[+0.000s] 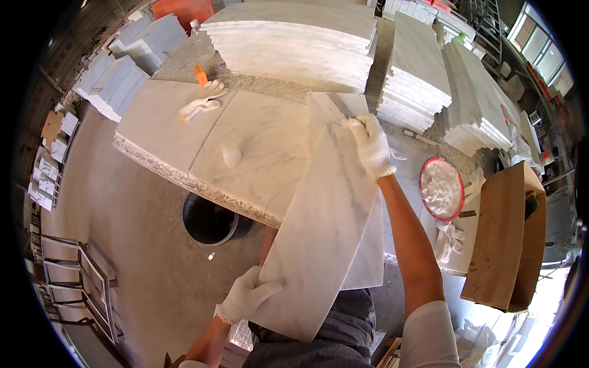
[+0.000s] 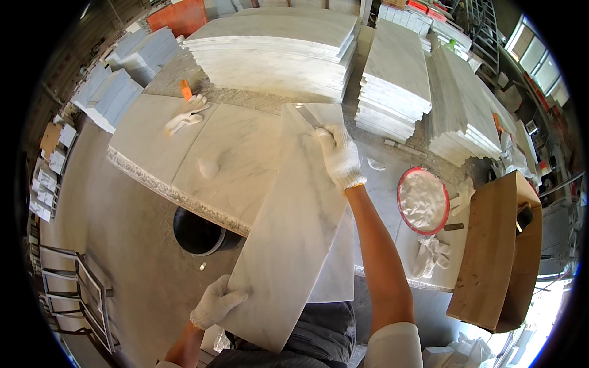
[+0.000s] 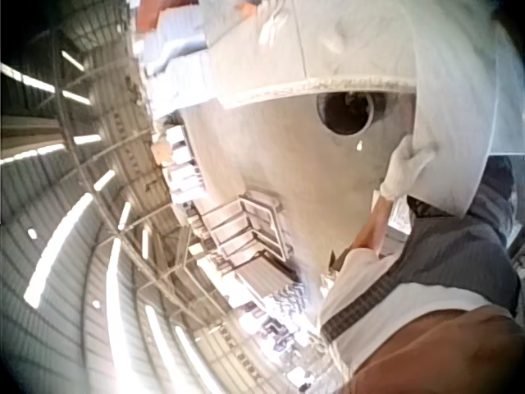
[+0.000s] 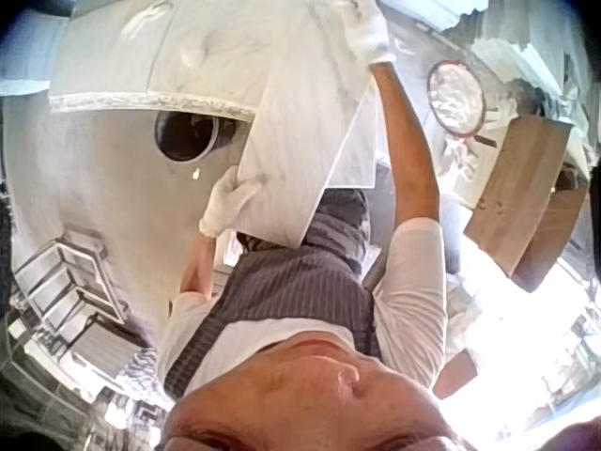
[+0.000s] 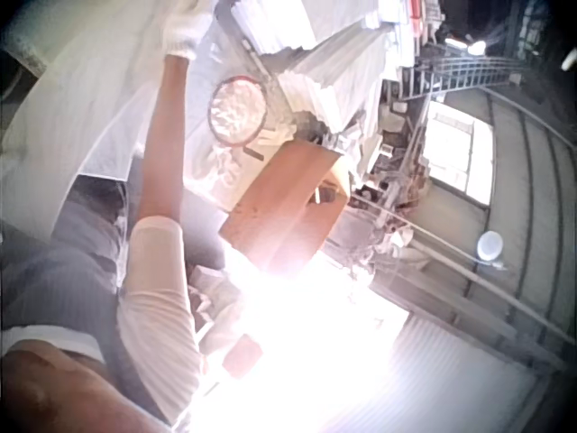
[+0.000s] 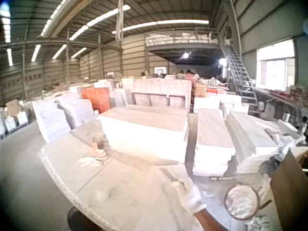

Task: The person puts on white gloves and uses a metal scraper to remove residue from a white stone slab on a workbench. They repeatedly scrape and wipe the slab surface, then place it on a stack of similar slabs.

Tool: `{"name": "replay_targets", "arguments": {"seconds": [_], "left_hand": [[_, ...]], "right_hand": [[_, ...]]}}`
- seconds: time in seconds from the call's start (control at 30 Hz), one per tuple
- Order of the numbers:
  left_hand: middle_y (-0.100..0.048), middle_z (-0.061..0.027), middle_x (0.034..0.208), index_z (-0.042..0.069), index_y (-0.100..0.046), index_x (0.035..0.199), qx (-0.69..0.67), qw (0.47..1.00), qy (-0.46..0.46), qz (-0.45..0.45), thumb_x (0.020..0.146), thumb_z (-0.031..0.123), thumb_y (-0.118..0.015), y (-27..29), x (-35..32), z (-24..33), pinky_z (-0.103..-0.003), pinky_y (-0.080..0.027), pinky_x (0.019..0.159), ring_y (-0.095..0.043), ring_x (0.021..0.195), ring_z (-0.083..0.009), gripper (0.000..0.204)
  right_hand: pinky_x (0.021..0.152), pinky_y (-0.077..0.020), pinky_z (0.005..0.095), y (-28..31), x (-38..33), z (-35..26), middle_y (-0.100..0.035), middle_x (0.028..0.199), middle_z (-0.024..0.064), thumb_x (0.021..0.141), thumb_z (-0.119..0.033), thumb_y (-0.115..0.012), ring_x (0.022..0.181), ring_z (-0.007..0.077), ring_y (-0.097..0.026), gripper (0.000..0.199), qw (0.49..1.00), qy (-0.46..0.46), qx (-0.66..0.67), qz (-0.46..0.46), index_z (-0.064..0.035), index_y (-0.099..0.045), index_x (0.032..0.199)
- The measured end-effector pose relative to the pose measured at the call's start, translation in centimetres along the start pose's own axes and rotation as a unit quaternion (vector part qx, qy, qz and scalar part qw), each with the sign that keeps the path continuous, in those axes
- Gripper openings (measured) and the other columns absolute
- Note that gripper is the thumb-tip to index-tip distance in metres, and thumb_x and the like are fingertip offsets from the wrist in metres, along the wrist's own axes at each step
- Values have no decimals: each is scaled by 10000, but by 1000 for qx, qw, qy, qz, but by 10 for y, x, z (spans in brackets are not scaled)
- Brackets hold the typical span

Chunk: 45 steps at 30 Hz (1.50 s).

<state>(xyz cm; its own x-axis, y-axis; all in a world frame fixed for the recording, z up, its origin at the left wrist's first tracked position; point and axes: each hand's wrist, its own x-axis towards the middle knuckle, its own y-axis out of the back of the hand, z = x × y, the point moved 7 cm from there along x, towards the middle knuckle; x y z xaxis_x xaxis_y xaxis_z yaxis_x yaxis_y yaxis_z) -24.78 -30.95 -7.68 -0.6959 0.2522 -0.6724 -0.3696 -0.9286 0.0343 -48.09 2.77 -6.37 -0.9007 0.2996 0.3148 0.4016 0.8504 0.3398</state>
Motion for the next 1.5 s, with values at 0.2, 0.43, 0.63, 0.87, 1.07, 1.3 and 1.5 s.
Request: {"name": "replay_targets", "arguments": {"seconds": [0.2, 0.43, 0.63, 0.87, 1.07, 1.3, 1.5], "left_hand": [[-601, 13, 1015, -19, -592, 1217, 14, 999, -40, 1, 999, 328, -587, 12, 4, -22, -241, -460, 845, -537, 923, -51, 410], [-595, -132, 1334, -26, -506, 1394, -147, 989, 0, -8, 1037, 605, -317, 12, 10, -40, -331, -421, 1061, -557, 1230, -196, 749], [-544, -135, 1402, -38, -434, 1448, -167, 985, -29, -42, 1036, 621, -272, 5, 14, -30, -330, -412, 1073, -522, 1278, -205, 794], [-501, -132, 1462, -27, -363, 1497, -280, 951, -19, -132, 1034, 624, -266, -1, 24, -43, -334, -390, 1107, -496, 1323, -228, 805], [-398, -129, 1548, -9, -273, 1541, -228, 949, -77, -204, 1001, 682, -275, -14, 13, -14, -390, -341, 1150, -401, 1405, -255, 877], [-374, -129, 1564, -26, -255, 1542, -245, 924, -108, -272, 1010, 658, -300, -13, 27, 2, -389, -315, 1164, -378, 1423, -257, 868], [-432, -125, 1523, 5, -331, 1521, -228, 950, -65, -203, 1043, 571, -343, -13, 52, 6, -377, -359, 1141, -424, 1390, -231, 741]], "right_hand": [[875, -506, 390, -2, -21, -11, -699, 1048, 171, 949, -283, -621, 1014, 350, -662, 260, 999, 41, -28, 16, -70, -671, 1090], [821, -515, 365, 3, -83, -36, -690, 1007, 170, 951, -226, -627, 943, 324, -668, 212, 999, 28, -18, -28, -50, -649, 1066], [775, -524, 397, -3, -173, -85, -679, 951, 142, 889, -155, -690, 895, 346, -661, 149, 989, 123, -41, -74, -58, -648, 993], [807, -522, 389, -20, -305, -165, -664, 913, 97, 827, -119, -734, 922, 315, -648, 144, 963, 154, 76, -208, -53, -646, 921], [838, -503, 307, 26, -344, -141, -677, 980, 110, 942, -57, -639, 938, 182, -649, 91, 945, -82, 241, -205, -24, -664, 1022], [932, -461, 325, 130, -342, -56, -657, 1036, 80, 1035, -245, -533, 983, 151, -604, 209, 912, -203, 311, 174, -41, -575, 1016], [946, -446, 322, 136, -350, -52, -653, 1027, 78, 1047, -266, -513, 1002, 150, -597, 244, 925, -197, 262, 190, -32, -581, 1036]]}}
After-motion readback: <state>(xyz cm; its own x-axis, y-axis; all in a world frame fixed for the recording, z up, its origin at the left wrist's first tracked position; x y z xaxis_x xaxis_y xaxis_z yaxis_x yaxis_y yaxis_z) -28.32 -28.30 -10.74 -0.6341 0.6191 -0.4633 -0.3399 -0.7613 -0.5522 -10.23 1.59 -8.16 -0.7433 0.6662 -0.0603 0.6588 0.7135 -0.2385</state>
